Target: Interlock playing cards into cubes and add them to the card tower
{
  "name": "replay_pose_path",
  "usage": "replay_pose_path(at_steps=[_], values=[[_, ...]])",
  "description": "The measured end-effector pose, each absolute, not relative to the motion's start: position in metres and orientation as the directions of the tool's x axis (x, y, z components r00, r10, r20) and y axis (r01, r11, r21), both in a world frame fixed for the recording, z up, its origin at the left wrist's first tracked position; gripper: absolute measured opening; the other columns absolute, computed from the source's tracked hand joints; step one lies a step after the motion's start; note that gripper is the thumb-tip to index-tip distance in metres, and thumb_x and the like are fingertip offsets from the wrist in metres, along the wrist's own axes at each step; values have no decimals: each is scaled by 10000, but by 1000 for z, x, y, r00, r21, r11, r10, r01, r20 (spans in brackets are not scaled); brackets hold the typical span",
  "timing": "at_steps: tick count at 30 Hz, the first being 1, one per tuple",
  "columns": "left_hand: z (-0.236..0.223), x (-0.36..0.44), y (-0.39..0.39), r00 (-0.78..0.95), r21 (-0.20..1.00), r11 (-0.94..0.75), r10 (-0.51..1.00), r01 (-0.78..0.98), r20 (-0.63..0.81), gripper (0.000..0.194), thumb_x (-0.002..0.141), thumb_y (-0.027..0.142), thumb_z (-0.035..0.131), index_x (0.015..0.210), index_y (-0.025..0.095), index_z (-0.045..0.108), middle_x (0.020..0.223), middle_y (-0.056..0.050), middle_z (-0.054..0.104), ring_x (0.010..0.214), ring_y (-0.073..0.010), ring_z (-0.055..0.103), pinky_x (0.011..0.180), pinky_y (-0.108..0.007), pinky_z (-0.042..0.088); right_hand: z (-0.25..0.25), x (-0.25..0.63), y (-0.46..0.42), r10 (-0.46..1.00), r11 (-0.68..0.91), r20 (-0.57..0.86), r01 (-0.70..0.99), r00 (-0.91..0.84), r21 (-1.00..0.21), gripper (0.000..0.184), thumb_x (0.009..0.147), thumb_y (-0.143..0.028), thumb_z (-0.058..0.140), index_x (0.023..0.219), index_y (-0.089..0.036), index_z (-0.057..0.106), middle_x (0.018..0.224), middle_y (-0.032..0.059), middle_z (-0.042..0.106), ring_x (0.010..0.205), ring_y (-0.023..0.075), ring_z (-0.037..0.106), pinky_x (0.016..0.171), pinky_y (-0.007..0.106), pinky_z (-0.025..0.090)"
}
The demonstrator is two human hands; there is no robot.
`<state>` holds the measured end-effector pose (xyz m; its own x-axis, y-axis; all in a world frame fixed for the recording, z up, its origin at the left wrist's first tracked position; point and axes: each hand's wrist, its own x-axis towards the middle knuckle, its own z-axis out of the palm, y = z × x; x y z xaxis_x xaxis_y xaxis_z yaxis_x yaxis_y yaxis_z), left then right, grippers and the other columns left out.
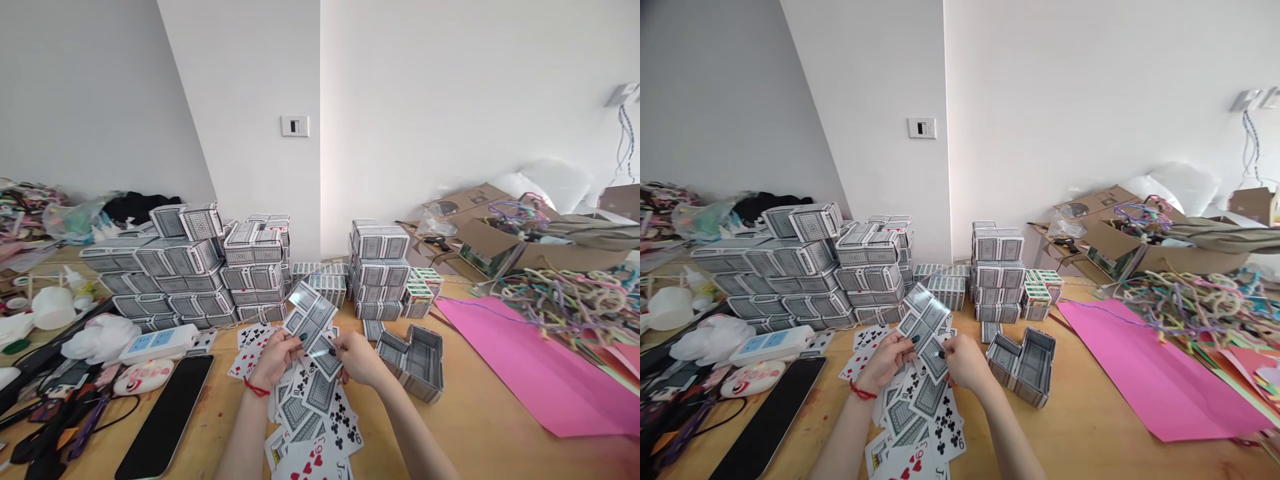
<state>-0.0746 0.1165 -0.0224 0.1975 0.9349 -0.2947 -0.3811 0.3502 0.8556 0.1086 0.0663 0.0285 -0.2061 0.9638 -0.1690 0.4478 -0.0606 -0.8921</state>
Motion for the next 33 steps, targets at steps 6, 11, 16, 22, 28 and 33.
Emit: replay_pose_path(at_steps=[6, 11, 16, 22, 28, 33], values=[[-22, -73, 117, 197, 863, 332, 941, -382, -274, 115, 658, 59, 636, 695, 137, 559, 659, -18, 642, 554, -103, 599, 546, -198, 505, 28, 108, 67, 976, -26, -123, 468, -179, -883, 240, 691, -113, 366, 471, -197, 407, 327, -44, 438, 330, 126, 510, 393, 202, 389], [-19, -72, 115, 199, 861, 334, 940, -383, -276, 106, 666, 53, 625, 695, 137, 567, 642, -12, 637, 546, -98, 595, 547, -194, 507, 25, 105, 69, 979, -41, -130, 471, -158, -881, 245, 704, -99, 368, 482, -191, 413, 331, -45, 442, 331, 116, 504, 403, 190, 392], [-19, -71, 115, 212, 865, 345, 935, -365, -284, 110, 669, 54, 628, 717, 136, 572, 634, -19, 645, 571, -108, 612, 573, -202, 515, 18, 104, 72, 981, -47, -131, 478, -143, -877, 249, 714, -96, 366, 487, -190, 407, 324, -49, 431, 327, 108, 495, 393, 177, 371], [-22, -69, 115, 256, 869, 350, 928, -350, -270, 119, 661, 71, 645, 756, 122, 594, 745, -57, 678, 602, -117, 625, 565, -203, 514, 15, 103, 73, 988, -54, -121, 504, -100, -862, 274, 724, -122, 387, 459, -190, 373, 333, -43, 437, 334, 99, 475, 398, 180, 340], [-23, -68, 115, 290, 864, 364, 918, -347, -270, 133, 652, 91, 663, 768, 118, 605, 781, -79, 686, 656, -145, 644, 602, -226, 520, 16, 101, 73, 995, -43, -82, 495, -58, -868, 282, 713, -136, 392, 438, -195, 379, 353, -35, 443, 358, 112, 469, 427, 210, 325], [-23, -67, 114, 313, 859, 373, 911, -350, -269, 168, 643, 108, 678, 795, 120, 607, 784, -78, 684, 679, -156, 648, 628, -247, 523, 11, 101, 74, 997, -29, -60, 489, -47, -872, 261, 705, -150, 409, 447, -193, 406, 379, -27, 452, 395, 121, 478, 438, 217, 318]])
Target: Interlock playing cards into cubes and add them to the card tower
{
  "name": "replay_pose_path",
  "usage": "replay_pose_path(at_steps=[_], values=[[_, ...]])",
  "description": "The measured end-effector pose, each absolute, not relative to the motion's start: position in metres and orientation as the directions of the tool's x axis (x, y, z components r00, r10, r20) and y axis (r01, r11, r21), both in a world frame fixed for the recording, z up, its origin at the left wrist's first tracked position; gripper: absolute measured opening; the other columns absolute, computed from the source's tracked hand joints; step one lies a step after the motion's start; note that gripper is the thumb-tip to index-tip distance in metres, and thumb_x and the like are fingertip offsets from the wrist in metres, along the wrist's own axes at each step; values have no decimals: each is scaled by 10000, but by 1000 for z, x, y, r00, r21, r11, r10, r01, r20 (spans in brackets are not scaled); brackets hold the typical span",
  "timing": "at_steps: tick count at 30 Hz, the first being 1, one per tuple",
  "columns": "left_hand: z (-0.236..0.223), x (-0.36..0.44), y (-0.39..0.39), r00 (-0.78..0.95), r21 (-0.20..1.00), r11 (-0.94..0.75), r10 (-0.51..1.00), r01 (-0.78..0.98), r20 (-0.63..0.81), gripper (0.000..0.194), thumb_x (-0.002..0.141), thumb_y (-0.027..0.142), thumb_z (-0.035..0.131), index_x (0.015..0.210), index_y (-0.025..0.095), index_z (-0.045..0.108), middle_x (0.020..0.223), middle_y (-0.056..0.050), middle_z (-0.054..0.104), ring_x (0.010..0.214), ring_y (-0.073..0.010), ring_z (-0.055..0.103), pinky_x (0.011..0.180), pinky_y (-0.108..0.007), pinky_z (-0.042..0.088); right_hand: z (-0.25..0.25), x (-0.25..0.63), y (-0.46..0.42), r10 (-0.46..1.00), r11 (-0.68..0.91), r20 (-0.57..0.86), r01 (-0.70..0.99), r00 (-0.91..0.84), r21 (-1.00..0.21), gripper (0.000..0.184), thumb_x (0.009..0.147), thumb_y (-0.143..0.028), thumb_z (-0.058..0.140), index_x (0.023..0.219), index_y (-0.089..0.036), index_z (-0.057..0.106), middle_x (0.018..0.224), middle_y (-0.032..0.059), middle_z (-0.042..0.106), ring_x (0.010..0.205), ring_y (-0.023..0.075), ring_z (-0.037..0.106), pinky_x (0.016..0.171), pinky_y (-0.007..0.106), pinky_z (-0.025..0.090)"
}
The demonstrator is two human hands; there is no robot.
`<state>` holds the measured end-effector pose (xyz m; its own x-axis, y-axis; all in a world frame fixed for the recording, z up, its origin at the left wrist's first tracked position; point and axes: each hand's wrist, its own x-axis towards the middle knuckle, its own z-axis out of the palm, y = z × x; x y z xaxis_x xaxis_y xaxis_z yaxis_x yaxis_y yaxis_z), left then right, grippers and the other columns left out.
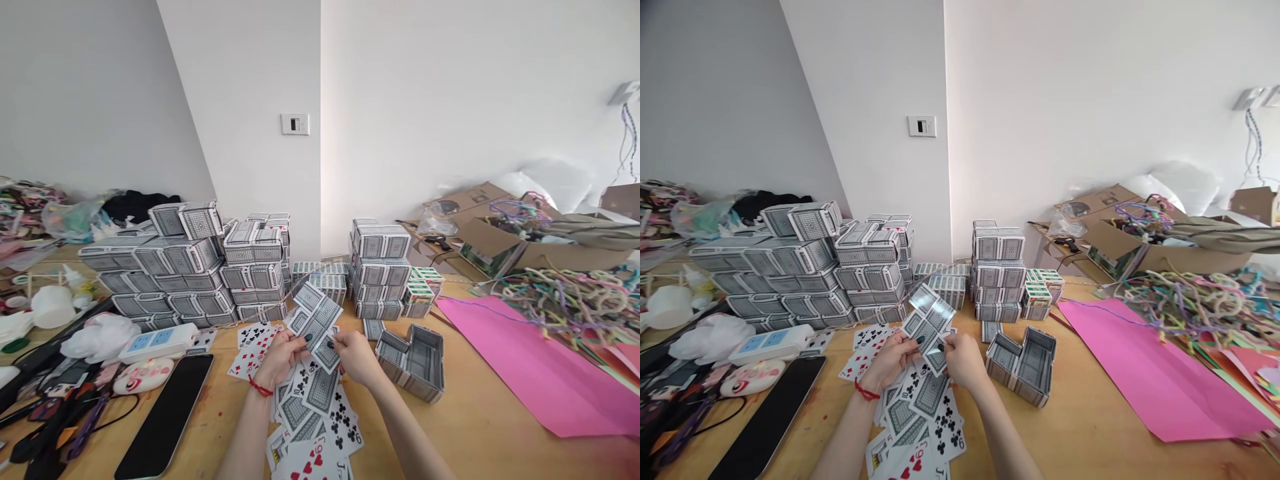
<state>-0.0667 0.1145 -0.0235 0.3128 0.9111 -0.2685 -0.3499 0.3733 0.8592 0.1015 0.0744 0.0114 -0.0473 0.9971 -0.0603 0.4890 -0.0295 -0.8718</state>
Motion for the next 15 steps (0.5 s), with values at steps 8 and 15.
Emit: replay_pose_path(at_steps=[8, 15], values=[[-22, -59, 114, 189, 849, 289, 956, -443, -227, 116, 654, 105, 652, 745, 145, 593, 732, -28, 666, 638, -116, 619, 615, -217, 505, -5, 89, 80, 982, -85, -62, 122, 181, -989, 221, 709, -373, 523, 728, -155, 553, 588, -2, 537, 474, 124, 505, 391, 214, 402], [-19, -68, 114, 244, 881, 208, 963, -425, -110, 120, 664, 226, 612, 757, 152, 617, 768, -57, 671, 716, -177, 620, 636, -266, 475, -36, 81, 84, 986, -97, -113, -129, 124, -987, 290, 738, -393, 497, 926, -172, 490, 620, -4, 579, 399, 118, 511, 330, 217, 399]])
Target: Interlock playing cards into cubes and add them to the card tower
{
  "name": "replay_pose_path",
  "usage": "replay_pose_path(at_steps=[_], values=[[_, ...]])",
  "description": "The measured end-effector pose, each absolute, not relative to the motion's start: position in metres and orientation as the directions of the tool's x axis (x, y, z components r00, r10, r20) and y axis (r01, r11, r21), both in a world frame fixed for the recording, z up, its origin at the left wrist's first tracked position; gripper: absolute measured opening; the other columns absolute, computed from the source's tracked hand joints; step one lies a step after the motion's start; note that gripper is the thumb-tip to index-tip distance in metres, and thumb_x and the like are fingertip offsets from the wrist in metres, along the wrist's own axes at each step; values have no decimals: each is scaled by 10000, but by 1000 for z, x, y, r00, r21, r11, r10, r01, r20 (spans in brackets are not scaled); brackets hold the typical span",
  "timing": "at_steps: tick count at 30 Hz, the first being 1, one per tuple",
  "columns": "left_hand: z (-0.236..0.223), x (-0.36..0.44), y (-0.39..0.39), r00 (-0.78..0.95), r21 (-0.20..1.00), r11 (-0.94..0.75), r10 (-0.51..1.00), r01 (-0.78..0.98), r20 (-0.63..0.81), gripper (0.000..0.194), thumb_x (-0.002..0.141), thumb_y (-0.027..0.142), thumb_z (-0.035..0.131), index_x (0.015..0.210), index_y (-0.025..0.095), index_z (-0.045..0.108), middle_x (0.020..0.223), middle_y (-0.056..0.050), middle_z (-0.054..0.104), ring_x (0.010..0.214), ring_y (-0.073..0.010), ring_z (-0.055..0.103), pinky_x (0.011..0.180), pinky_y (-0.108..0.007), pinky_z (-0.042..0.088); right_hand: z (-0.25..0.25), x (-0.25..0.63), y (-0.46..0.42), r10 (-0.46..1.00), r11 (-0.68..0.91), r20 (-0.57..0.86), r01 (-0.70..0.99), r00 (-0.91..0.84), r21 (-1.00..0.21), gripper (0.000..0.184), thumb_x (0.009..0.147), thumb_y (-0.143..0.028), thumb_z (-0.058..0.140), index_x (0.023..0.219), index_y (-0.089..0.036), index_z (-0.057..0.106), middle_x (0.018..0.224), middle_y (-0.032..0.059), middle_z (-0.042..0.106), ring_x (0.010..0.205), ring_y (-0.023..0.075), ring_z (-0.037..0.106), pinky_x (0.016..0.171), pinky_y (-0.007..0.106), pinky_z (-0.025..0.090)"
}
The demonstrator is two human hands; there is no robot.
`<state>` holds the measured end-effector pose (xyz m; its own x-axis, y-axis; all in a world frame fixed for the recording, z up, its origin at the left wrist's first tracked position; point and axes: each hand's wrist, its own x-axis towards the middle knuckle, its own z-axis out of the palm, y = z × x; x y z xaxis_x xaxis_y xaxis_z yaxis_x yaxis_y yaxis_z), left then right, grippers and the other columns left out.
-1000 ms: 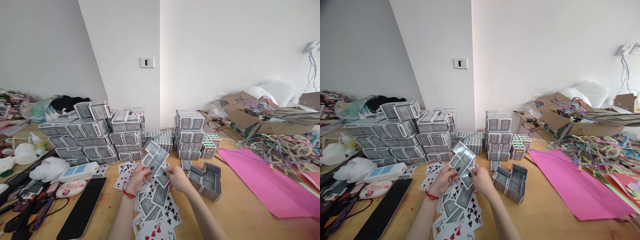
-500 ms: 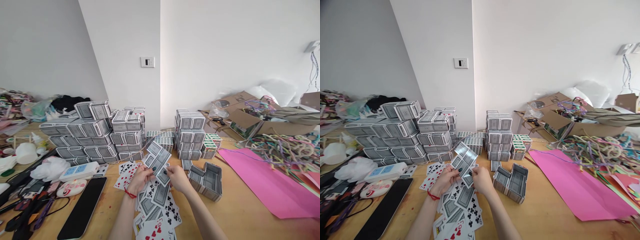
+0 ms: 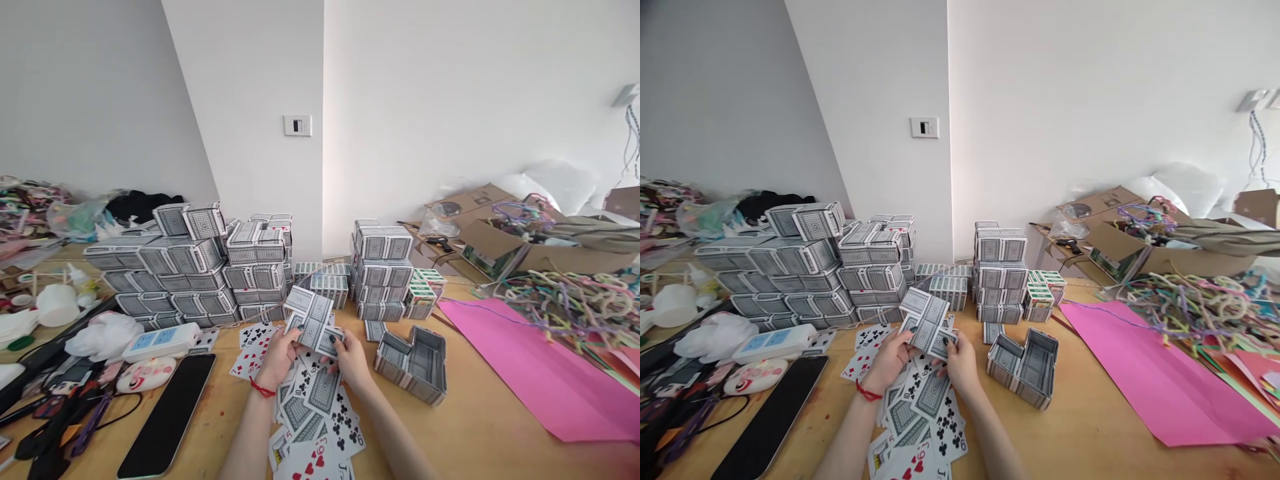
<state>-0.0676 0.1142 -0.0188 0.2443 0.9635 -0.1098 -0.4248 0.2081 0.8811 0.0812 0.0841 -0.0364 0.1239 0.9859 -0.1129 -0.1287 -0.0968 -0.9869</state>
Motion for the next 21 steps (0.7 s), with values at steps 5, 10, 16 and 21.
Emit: replay_pose_path(at_steps=[5, 10, 16, 21], values=[[-15, -77, 113, 243, 916, 205, 962, -344, -124, 29, 641, 184, 585, 630, 167, 605, 639, -12, 638, 586, -136, 571, 535, -223, 430, -49, 91, 89, 986, -31, -40, -57, 163, -998, 321, 731, -473, 505, 812, -161, 502, 430, -58, 477, 331, 95, 416, 337, 204, 323], [-12, -77, 111, 318, 943, 227, 937, -242, -144, 45, 607, 178, 628, 624, 139, 613, 568, -6, 606, 532, -120, 541, 510, -211, 395, -52, 98, 92, 969, -59, -86, -122, 230, -991, 429, 674, -574, 527, 762, -154, 524, 437, -40, 488, 359, 104, 424, 380, 227, 347], [-14, -75, 112, 290, 953, 206, 947, -224, -137, 94, 590, 170, 649, 543, 138, 574, 515, 17, 559, 480, -88, 486, 472, -189, 351, -54, 99, 93, 970, -43, -73, -130, 231, -991, 396, 673, -557, 523, 705, -162, 521, 427, -42, 472, 366, 103, 406, 389, 226, 330], [-20, -75, 114, 257, 958, 215, 953, -190, -163, 80, 590, 175, 646, 552, 141, 584, 490, 2, 562, 509, -121, 526, 490, -207, 355, -53, 99, 91, 977, -39, -66, -132, 203, -990, 398, 681, -557, 512, 694, -160, 532, 430, -29, 490, 371, 110, 416, 398, 233, 340]])
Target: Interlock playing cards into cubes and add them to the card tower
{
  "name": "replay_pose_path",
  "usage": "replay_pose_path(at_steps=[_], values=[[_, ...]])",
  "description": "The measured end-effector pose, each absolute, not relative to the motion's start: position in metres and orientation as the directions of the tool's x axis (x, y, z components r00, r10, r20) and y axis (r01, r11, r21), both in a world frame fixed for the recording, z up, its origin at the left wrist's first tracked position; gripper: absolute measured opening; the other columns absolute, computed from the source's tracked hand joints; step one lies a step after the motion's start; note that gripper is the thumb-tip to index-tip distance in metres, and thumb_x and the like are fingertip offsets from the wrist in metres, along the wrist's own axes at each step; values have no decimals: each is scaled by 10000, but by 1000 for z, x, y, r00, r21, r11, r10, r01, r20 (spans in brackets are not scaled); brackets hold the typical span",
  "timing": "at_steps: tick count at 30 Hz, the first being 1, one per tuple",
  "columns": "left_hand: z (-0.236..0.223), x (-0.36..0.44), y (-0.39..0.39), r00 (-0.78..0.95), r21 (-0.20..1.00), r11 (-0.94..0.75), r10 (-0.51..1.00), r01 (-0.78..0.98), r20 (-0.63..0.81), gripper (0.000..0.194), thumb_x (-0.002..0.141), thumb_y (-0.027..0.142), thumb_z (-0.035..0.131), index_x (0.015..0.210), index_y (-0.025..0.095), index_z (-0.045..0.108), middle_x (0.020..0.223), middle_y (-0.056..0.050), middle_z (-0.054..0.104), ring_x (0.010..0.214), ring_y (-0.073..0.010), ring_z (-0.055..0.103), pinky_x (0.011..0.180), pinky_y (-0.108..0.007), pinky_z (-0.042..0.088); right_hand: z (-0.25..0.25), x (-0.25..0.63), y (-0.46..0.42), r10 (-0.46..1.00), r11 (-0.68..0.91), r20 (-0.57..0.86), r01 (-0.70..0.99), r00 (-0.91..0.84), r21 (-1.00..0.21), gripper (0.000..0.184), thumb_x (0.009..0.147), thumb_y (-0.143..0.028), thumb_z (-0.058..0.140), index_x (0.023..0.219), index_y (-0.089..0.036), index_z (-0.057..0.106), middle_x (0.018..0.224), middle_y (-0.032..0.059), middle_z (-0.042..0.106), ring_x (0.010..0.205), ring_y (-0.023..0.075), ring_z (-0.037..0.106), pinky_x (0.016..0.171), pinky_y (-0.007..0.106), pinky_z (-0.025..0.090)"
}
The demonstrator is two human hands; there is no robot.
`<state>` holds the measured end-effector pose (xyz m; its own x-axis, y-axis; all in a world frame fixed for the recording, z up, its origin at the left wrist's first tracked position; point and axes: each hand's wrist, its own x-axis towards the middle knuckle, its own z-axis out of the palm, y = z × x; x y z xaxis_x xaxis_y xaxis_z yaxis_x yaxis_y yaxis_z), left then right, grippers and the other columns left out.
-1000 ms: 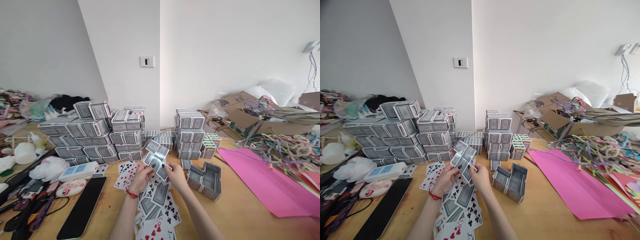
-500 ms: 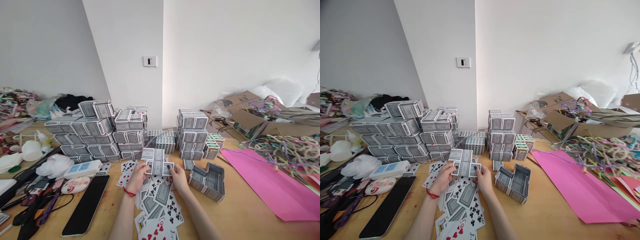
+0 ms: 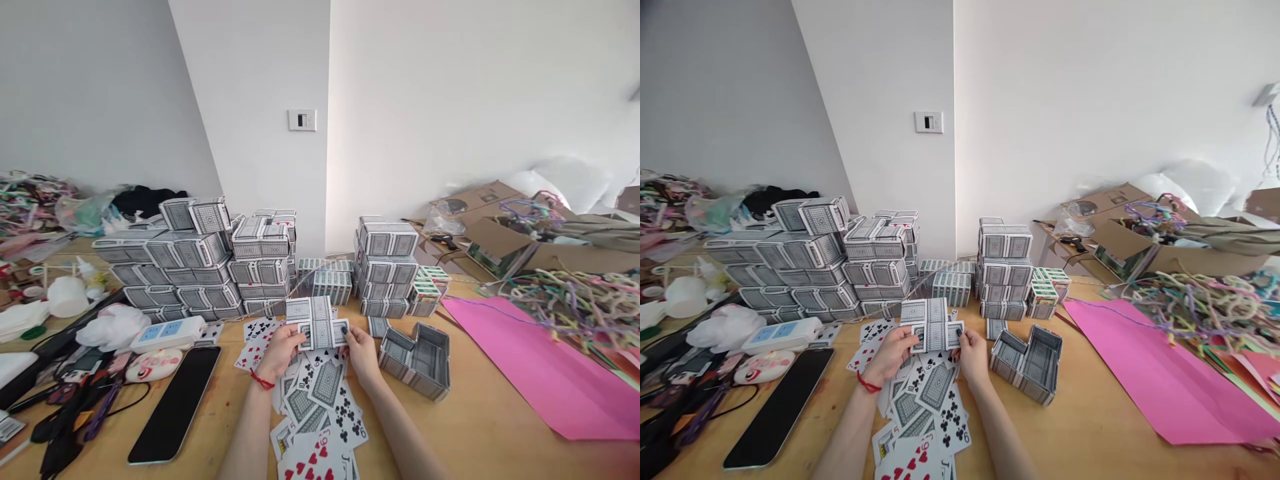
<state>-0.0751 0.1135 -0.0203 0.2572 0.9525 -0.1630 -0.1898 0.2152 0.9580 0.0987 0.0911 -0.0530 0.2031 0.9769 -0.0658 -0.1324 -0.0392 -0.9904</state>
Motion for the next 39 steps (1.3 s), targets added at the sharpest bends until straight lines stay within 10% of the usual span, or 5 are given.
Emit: replay_pose_path(at_steps=[39], values=[[-12, -70, 110, 295, 972, 206, 941, -115, -165, 131, 596, 230, 653, 552, 131, 579, 483, 17, 530, 425, -68, 387, 424, -198, 226, -52, 97, 91, 984, -11, -35, -140, 173, -990, 382, 669, -532, 540, 724, -154, 557, 407, -49, 480, 358, 100, 419, 387, 218, 307]])
